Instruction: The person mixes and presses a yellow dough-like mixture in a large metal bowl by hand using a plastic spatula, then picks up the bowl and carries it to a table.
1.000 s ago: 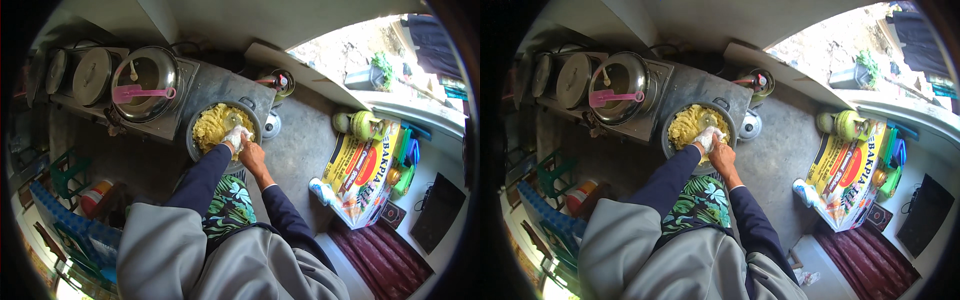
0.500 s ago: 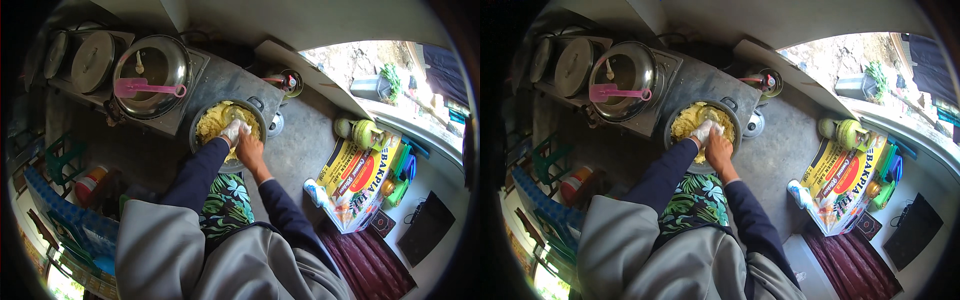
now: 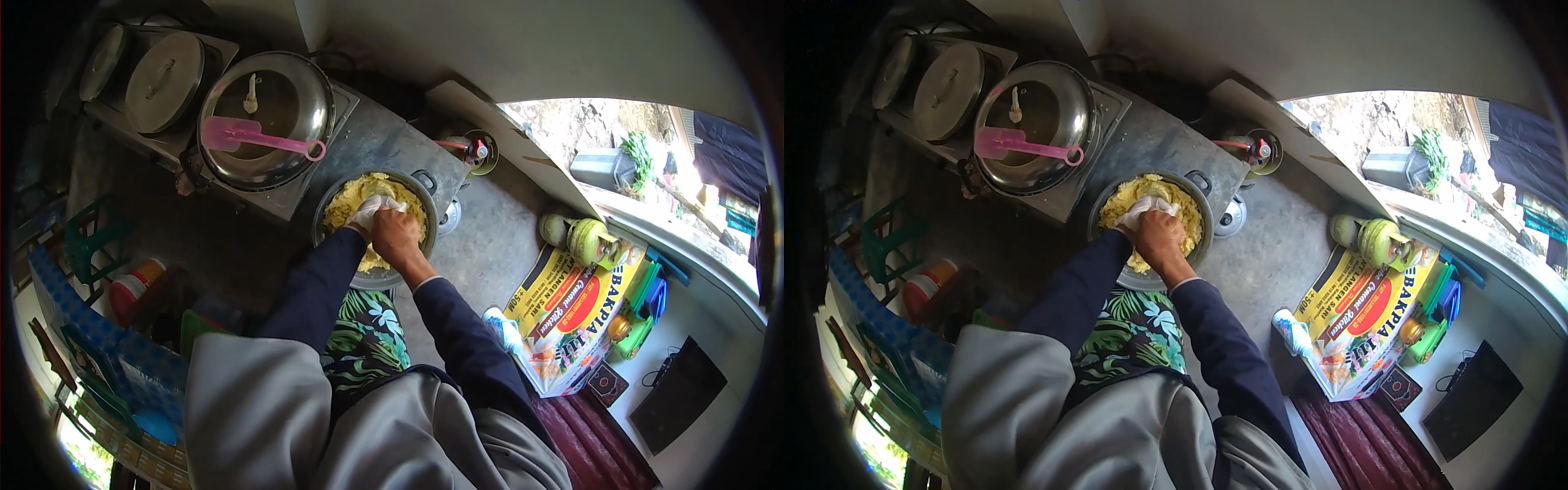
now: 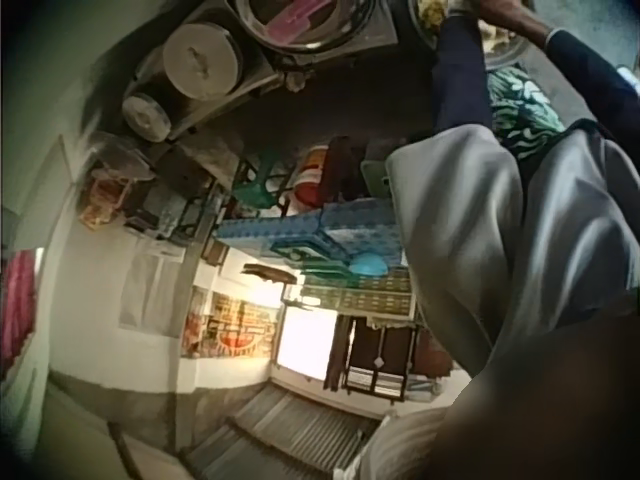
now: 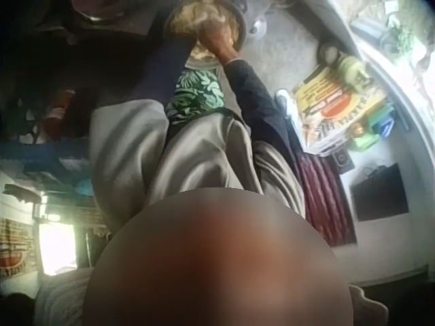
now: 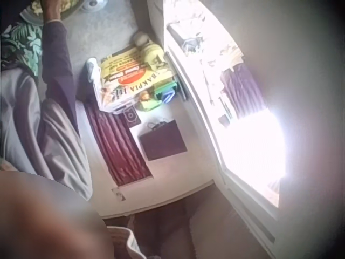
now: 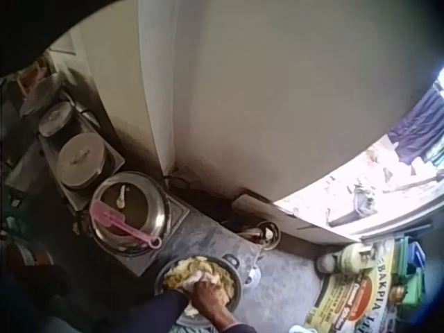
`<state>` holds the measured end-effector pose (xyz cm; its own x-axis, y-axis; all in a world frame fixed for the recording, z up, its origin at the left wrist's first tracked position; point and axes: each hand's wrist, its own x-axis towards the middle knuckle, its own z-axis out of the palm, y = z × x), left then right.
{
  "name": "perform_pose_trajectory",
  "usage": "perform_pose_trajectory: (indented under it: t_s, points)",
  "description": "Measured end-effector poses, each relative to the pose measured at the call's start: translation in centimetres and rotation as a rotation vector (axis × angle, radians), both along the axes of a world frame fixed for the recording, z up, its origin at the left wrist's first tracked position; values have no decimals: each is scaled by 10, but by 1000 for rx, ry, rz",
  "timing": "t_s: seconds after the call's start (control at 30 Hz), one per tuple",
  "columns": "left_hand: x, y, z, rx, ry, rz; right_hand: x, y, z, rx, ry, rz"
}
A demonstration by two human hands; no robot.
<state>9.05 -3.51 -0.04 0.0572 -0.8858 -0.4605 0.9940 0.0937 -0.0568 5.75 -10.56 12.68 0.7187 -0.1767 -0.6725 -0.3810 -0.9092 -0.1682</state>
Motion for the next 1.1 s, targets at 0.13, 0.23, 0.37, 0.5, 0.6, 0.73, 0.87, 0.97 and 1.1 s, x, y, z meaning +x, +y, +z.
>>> perform_pose_trajectory:
  t_s: [0.13,0.23,0.37,0.5,0.6,0.73,0.87,0.97,1.1]
  points:
    - [-24,-3,-51,413,111,-157,-33,12,-7,-2,-163,-120]
    - [-70,-30,-50,538,-311,1,-85,-13,-16,35,-304,-266]
    - [-102,-49,-38,830,-988,-265,-93,-34,34,516,-2,-843]
    - [-88,-83,29,1260,-618,-26,-114,-48,9,716,-108,-1057]
    - [-67,-61,53,1286,-494,-158,-88,-50,24,496,-90,-758]
    - [-35,-3,-6,152,205,468,-25,-29,37,186,-308,62]
    - [-34,8,-5,-33,-317,421,29,5,39,33,17,222]
    - [-20,4,-26,354,-356,330,30,15,15,27,58,187]
    - [-26,-7,-34,203,-267,55,-17,-4,-15,9,-81,-114]
